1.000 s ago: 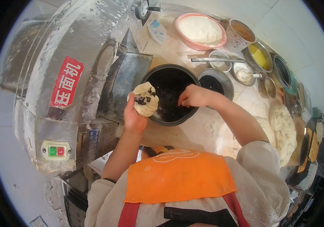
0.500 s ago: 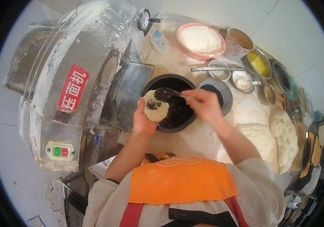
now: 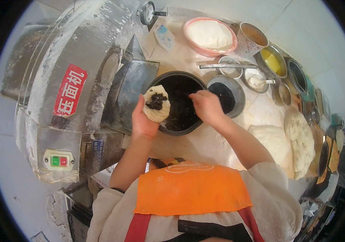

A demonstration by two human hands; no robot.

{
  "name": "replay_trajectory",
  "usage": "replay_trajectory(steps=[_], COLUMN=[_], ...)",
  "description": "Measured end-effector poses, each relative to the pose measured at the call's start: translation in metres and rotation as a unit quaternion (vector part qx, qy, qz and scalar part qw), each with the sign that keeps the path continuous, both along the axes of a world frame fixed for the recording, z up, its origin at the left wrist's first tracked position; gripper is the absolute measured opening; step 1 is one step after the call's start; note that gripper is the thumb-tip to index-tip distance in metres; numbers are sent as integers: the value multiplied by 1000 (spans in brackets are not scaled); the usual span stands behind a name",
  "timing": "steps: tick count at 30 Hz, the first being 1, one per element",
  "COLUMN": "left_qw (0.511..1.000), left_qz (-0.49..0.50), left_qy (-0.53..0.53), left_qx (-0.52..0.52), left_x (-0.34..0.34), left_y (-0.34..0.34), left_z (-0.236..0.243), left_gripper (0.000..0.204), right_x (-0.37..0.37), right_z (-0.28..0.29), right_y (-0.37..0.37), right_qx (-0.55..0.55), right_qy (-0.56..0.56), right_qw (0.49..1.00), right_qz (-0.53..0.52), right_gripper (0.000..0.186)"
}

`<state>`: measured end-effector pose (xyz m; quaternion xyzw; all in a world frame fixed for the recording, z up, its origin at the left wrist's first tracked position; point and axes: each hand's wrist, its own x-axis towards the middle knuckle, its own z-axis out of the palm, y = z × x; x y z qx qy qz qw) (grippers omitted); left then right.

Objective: The person prepares dough by cutting it into portions, filling some with a dark paste, shaping them into buns, and dipping others into a white powder before placing them on a baking tray.

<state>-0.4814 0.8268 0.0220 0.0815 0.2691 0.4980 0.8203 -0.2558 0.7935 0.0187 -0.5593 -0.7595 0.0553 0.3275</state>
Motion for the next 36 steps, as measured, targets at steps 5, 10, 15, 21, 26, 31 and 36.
replay_trajectory(steps=[5, 10, 15, 21, 26, 31, 36], left_qw=[1000, 1000, 1000, 999, 997, 999, 997], left_qz=[-8, -8, -9, 8, 17, -28, -62], left_qy=[-23, 0, 5, 30, 70, 9, -42], left_qx=[15, 20, 15, 20, -19, -37, -31], left_x=[-11, -10, -7, -12, -7, 16, 22], left_y=[3, 2, 2, 4, 1, -9, -12], left_z=[-2, -9, -9, -17, -9, -9, -21], left_gripper=[48, 50, 48, 39, 39, 44, 45], right_x=[-20, -4, 7, 33, 45, -9, -24], right_z=[-20, -12, 18, 50, 66, 45, 44], right_y=[15, 17, 26, 21, -3, -24, -40], right_qx=[-150, -330, -502, -548, -445, 117, 121], right_qy=[-138, -104, 79, 254, 427, 108, -21], right_qw=[954, 915, 848, 793, 787, 984, 988], right_qz=[218, 208, 149, 83, -10, 74, 96], right_gripper=[23, 25, 23, 24, 23, 24, 29])
